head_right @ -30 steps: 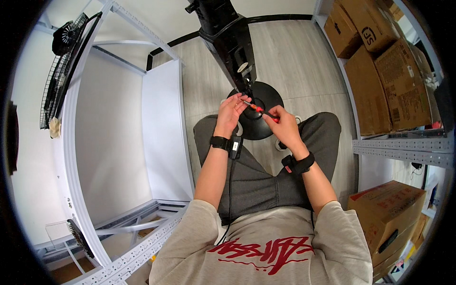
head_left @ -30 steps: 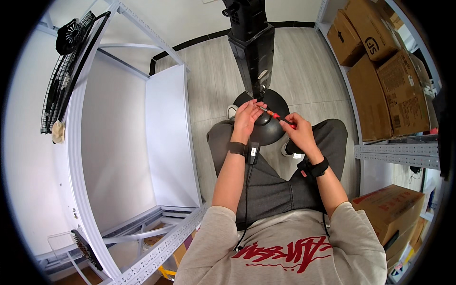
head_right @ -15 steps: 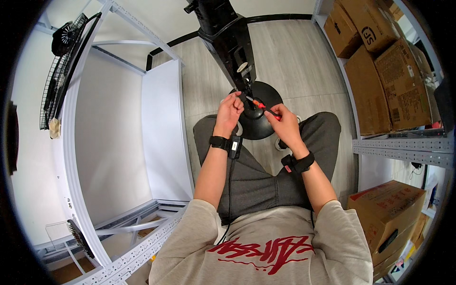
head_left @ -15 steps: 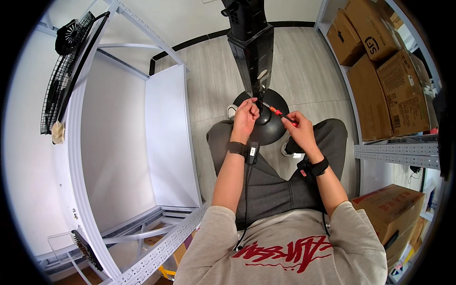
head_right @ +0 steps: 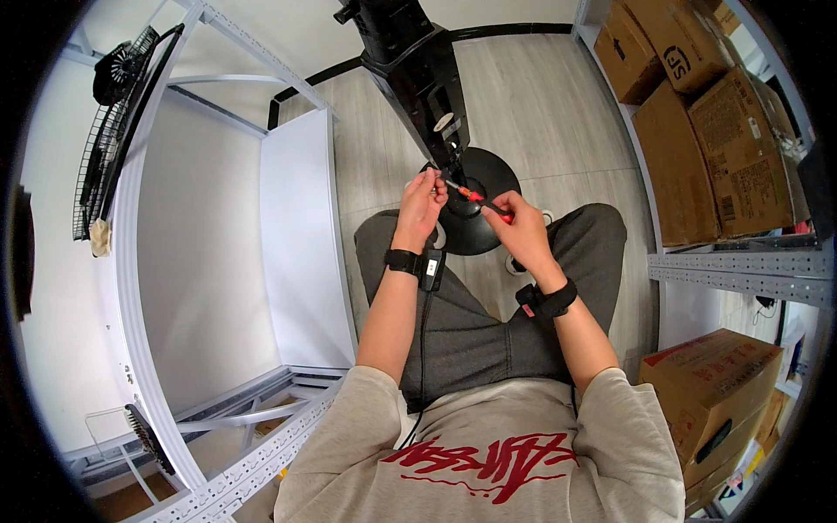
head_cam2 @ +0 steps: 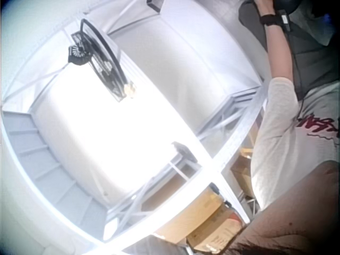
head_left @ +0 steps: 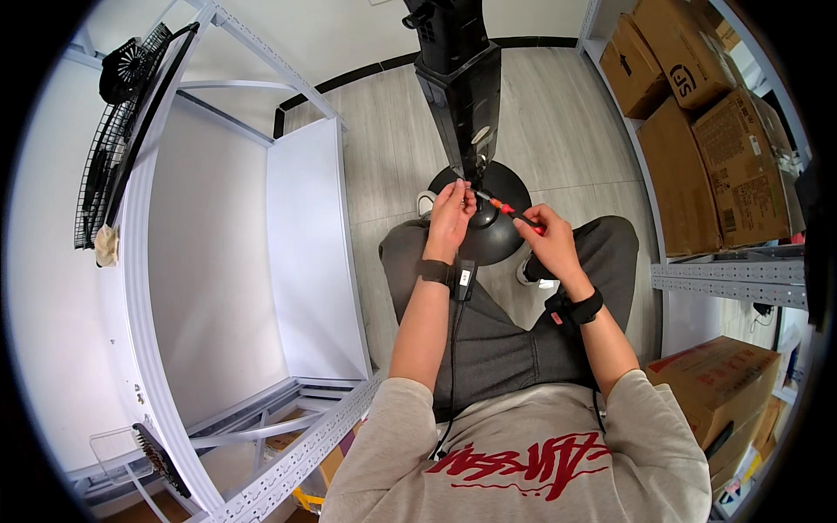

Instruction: The person sits on the floor and uses a screwdriver to tighten screws on the base and neck of a standing fan. They rotate the fan to access different screw locations and continue tightening throughout the clip.

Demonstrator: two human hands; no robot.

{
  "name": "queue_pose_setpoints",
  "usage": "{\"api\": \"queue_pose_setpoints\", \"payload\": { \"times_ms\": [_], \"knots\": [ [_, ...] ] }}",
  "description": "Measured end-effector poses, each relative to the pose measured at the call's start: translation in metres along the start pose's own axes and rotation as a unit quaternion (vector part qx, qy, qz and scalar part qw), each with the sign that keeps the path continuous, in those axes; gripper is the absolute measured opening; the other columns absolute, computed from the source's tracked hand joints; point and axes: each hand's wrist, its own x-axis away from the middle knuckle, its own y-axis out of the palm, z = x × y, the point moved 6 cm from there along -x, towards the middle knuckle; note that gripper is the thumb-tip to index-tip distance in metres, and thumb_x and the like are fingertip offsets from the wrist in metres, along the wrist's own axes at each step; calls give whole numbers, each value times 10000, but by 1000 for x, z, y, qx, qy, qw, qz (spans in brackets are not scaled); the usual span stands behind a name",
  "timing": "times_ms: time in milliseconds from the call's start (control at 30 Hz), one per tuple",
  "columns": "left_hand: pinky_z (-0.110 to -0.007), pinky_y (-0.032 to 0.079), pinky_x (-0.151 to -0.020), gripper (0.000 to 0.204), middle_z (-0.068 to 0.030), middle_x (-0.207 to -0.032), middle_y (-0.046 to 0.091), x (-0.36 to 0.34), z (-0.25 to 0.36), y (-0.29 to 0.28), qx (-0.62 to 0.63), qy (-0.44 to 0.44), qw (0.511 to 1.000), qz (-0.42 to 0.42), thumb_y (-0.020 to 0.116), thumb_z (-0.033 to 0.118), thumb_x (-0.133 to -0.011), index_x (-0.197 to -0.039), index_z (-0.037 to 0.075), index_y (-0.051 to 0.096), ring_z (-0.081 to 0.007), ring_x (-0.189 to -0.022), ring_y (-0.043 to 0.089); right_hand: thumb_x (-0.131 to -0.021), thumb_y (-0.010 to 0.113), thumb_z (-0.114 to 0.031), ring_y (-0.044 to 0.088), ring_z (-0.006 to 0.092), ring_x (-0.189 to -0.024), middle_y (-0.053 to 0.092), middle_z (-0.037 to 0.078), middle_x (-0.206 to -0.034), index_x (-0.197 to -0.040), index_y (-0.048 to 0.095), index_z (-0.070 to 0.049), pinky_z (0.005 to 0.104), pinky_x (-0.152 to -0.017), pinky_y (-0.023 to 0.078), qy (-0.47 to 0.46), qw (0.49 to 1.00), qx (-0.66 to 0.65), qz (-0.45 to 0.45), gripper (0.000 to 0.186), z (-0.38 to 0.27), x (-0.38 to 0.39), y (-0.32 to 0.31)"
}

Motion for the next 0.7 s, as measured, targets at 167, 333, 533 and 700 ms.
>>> {"api": "queue_pose_setpoints", "payload": {
  "times_ms": [167, 333, 533, 700],
  "knots": [
    [-244, 446, -662, 184, -49, -866, 582, -1, 2, 2, 0, 4, 1000, -15, 573, 184, -1030, -1039, 2, 596, -124, -784, 540, -879, 748, -207, 616, 150, -673, 674, 95, -776, -974, 627, 7, 291, -654, 493, -7, 1000, 3, 3, 264, -1, 1, -1],
    [-251, 461, -683, 186, -64, -896, 593, -2, -2, 0, 11, -10, 999, -37, 575, 182, -1029, -1037, -3, 597, -136, -800, 551, -880, 746, -216, 631, 162, -681, 683, 104, -784, -977, 630, 8, 297, -660, 499, 2, 1000, 4, 2, 270, -1, 0, -1],
    [-272, 484, -730, 212, -78, -936, 608, 1, -4, 6, -20, -5, 999, -33, 555, 206, -1041, -1026, -2, 596, -152, -836, 565, -879, 744, -221, 637, 169, -686, 686, 107, -789, -975, 630, 9, 303, -668, 504, 1, 1000, 14, -1, 274, 2, -1, -2],
    [-272, 490, -735, 190, -89, -951, 637, -1, -3, 3, -30, 2, 999, -35, 550, 192, -1041, -1017, 8, 591, -148, -835, 589, -879, 747, -175, 564, 71, -669, 671, 36, -766, -961, 638, 2, 245, -633, 464, -16, 1000, 24, 10, 224, 2, 0, -1]
  ]
}}
